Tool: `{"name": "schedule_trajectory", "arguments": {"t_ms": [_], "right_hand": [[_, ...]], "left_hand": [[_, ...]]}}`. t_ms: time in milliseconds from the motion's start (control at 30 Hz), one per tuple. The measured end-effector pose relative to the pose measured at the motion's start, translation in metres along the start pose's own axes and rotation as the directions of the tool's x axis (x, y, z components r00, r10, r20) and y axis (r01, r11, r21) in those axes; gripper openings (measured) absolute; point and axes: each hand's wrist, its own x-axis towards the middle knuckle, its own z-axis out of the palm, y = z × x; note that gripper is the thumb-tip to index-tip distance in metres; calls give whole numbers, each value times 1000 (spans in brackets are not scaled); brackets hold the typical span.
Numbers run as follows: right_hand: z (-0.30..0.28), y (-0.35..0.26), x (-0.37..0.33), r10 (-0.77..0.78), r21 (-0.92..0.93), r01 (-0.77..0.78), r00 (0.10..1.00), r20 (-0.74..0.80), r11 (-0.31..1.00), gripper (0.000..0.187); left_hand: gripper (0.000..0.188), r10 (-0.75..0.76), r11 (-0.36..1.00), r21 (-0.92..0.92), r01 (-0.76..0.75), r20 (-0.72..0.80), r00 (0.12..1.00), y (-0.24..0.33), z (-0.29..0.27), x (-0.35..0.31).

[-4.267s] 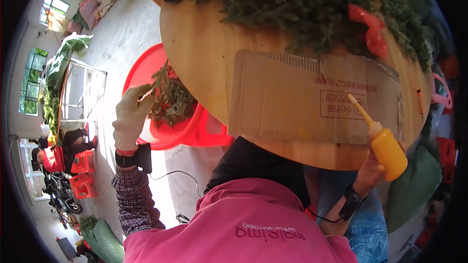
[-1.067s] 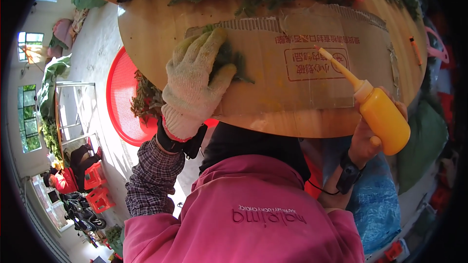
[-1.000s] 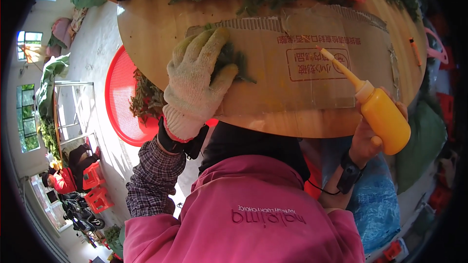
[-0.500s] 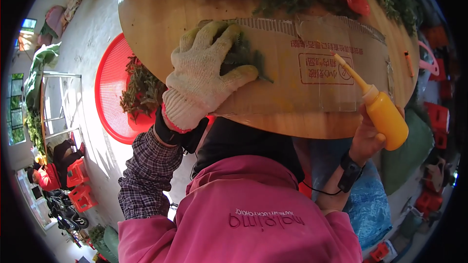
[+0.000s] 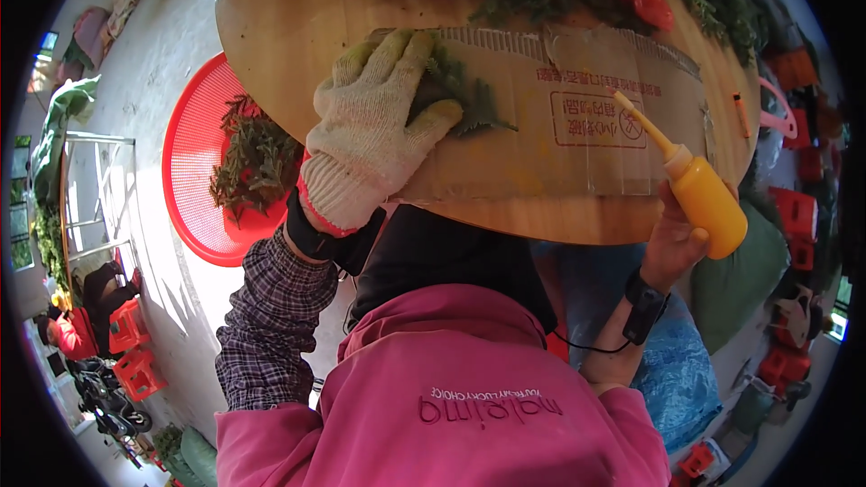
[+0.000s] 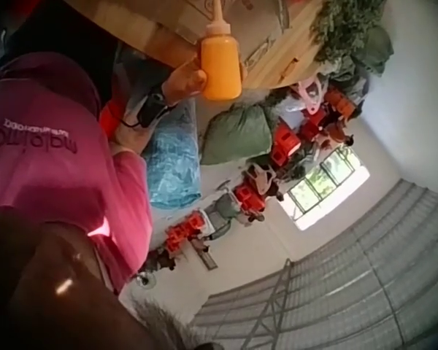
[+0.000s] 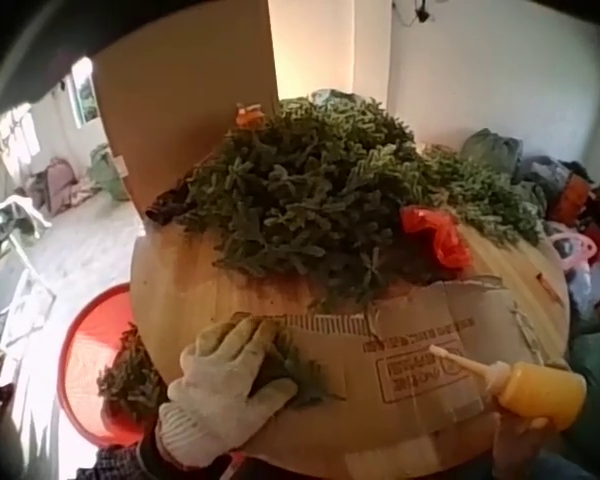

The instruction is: Applying glue to small artificial branches and attaching them to a larger foliage structure.

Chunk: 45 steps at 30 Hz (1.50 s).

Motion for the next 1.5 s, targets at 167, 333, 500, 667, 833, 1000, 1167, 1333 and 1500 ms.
{"name": "schedule_trajectory", "arguments": {"t_ms": [167, 333, 500, 667, 833, 1000, 1167, 1333, 1500], "right_hand": [[11, -15, -2, -55, -61, 57, 998, 35, 997, 93], [34, -17, -5, -166, -151, 182, 980, 109, 972, 97], [29, -10, -3, -224, -202, 249, 965, 136, 947, 95], [22, -13, -3, -240, -251, 281, 953, 183, 926, 92], [23, -9, -1, -310, -235, 361, 923, 226, 903, 92], [39, -26, 9, -255, -113, 343, 846, 468, 932, 99], [82, -33, -6, -166, -70, 226, 861, 482, 972, 93], [114, -31, -19, -143, -159, 229, 894, 425, 960, 84], [125, -18, -22, -239, -216, 334, 898, 370, 918, 81]], "left_hand": [[64, -31, 1000, -1, 31, 8, 999, 0, 4, -1], [65, -72, 997, 16, 72, 3, 997, 11, -2, -2], [61, -10, 999, -33, 5, -143, 990, 13, 1, -2], [47, 101, 989, -96, -114, -132, 986, 8, -3, -3], [38, 177, 978, -96, -185, -85, 981, 3, 0, -2], [34, 235, 972, 27, -233, -66, 970, 6, -1, -4], [32, 249, 966, 73, -247, -31, 968, 8, -3, -4], [33, 242, 970, 38, -241, -19, 970, 9, -4, -3], [33, 244, 970, 27, -243, -42, 969, 7, -4, -5]]}}
